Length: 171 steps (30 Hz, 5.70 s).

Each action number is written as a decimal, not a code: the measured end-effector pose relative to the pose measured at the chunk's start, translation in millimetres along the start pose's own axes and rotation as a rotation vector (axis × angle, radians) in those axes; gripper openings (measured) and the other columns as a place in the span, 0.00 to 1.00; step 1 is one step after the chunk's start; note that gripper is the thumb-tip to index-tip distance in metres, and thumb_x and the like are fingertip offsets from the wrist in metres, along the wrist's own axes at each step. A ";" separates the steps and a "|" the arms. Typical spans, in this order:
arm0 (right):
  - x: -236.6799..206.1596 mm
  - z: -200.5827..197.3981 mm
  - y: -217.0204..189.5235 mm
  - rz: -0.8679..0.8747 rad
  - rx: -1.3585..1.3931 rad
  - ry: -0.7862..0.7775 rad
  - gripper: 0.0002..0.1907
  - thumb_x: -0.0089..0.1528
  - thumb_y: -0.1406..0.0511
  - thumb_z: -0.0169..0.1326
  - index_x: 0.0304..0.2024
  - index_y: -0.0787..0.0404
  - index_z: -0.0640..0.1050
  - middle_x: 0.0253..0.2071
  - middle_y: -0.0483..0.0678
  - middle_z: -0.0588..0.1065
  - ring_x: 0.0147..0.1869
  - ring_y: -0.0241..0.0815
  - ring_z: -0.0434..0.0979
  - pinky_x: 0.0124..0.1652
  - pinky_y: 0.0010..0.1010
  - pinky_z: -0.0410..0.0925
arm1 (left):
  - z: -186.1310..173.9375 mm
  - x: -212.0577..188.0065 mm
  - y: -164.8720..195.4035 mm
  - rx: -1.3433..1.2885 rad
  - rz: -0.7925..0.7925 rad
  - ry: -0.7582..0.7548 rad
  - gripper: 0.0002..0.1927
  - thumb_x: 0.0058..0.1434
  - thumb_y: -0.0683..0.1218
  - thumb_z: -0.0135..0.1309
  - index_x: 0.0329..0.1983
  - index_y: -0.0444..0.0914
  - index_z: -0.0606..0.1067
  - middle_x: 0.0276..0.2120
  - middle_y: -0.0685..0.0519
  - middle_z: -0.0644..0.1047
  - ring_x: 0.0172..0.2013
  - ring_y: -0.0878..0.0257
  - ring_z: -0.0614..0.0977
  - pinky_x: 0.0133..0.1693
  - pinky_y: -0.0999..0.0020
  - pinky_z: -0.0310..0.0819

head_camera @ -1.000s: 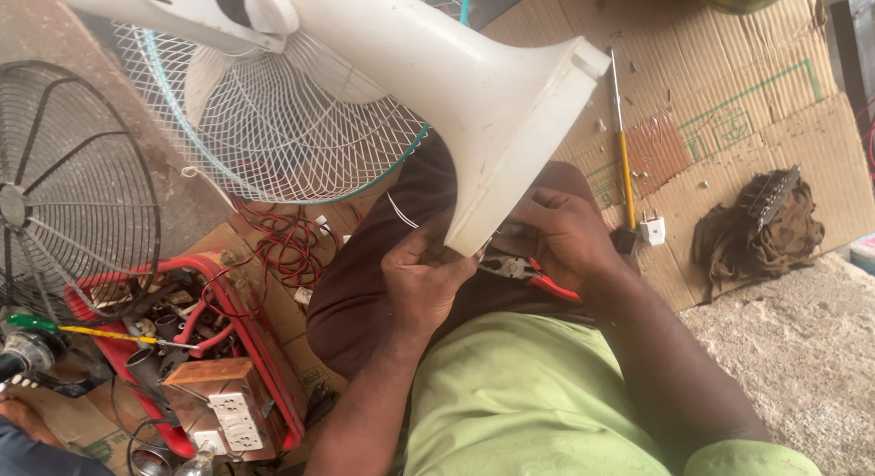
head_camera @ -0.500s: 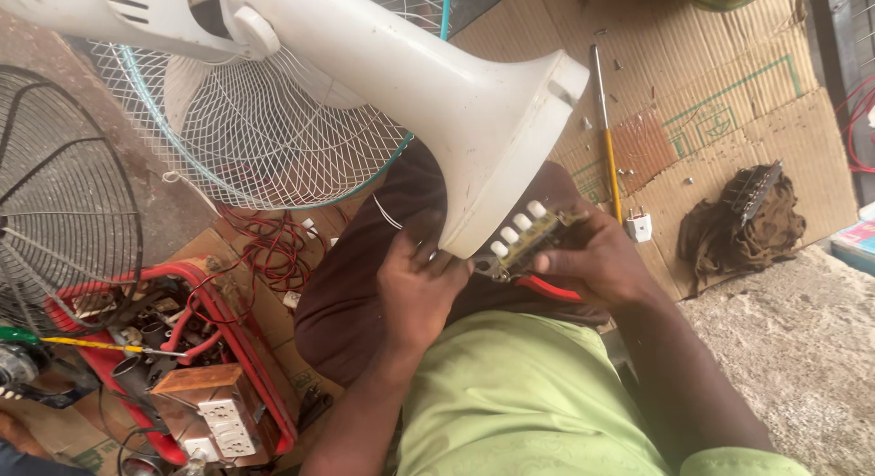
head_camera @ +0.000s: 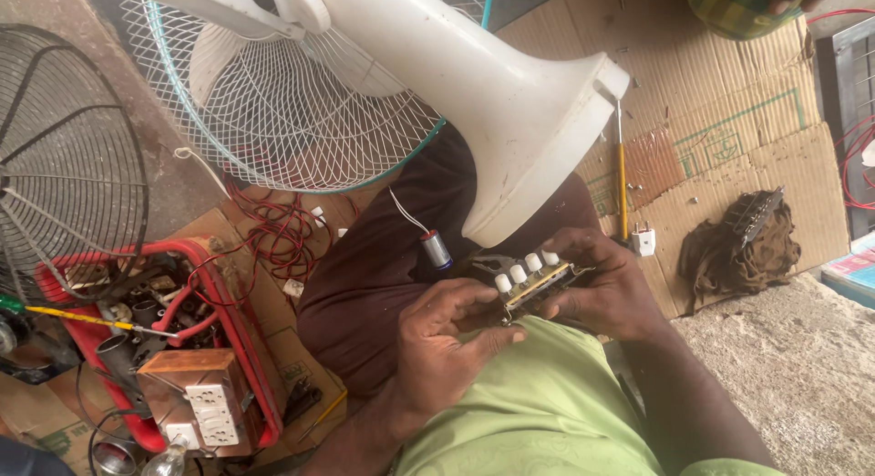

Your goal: The person removes a switch assembly from a white fan head, then uses pliers to strip and crimp wires on the switch terminals. They repeatedly test fit the switch into the fan head and adjust the wiring connections.

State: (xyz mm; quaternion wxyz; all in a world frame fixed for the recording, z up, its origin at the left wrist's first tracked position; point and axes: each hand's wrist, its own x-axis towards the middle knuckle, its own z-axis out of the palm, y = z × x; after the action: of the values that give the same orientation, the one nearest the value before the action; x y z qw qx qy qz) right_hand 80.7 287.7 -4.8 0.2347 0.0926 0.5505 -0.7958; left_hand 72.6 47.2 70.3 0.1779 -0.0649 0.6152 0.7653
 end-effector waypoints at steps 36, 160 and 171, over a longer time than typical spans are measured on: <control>80.9 22.2 -0.1 0.418 0.519 0.447 0.23 0.64 0.69 0.54 0.59 0.77 0.71 0.53 0.59 0.78 0.52 0.47 0.82 0.52 0.34 0.76 | 2.4 75.6 -1.3 0.404 -0.100 0.041 0.31 0.53 0.31 0.67 0.61 0.30 0.72 0.55 0.46 0.73 0.54 0.59 0.81 0.55 0.65 0.84; 89.0 28.4 -17.5 0.339 0.348 0.449 0.21 0.62 0.69 0.57 0.57 0.72 0.74 0.49 0.52 0.80 0.48 0.41 0.82 0.47 0.32 0.77 | 15.2 53.3 -28.1 0.211 -0.234 0.165 0.46 0.49 0.32 0.67 0.70 0.32 0.57 0.60 0.44 0.71 0.59 0.57 0.76 0.61 0.62 0.73; 98.4 38.3 -17.9 0.341 0.361 0.572 0.20 0.60 0.69 0.61 0.53 0.70 0.73 0.47 0.53 0.79 0.44 0.41 0.83 0.42 0.31 0.79 | 13.8 77.5 -26.4 0.321 -0.102 0.017 0.25 0.57 0.33 0.65 0.58 0.30 0.72 0.49 0.50 0.78 0.49 0.64 0.80 0.52 0.69 0.76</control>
State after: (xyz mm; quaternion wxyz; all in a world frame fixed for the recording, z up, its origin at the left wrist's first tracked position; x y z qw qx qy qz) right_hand -9.4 230.9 -15.4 0.1803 0.4412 0.4215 -0.7715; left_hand 11.6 80.1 24.6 0.2196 -0.0734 0.7268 0.6467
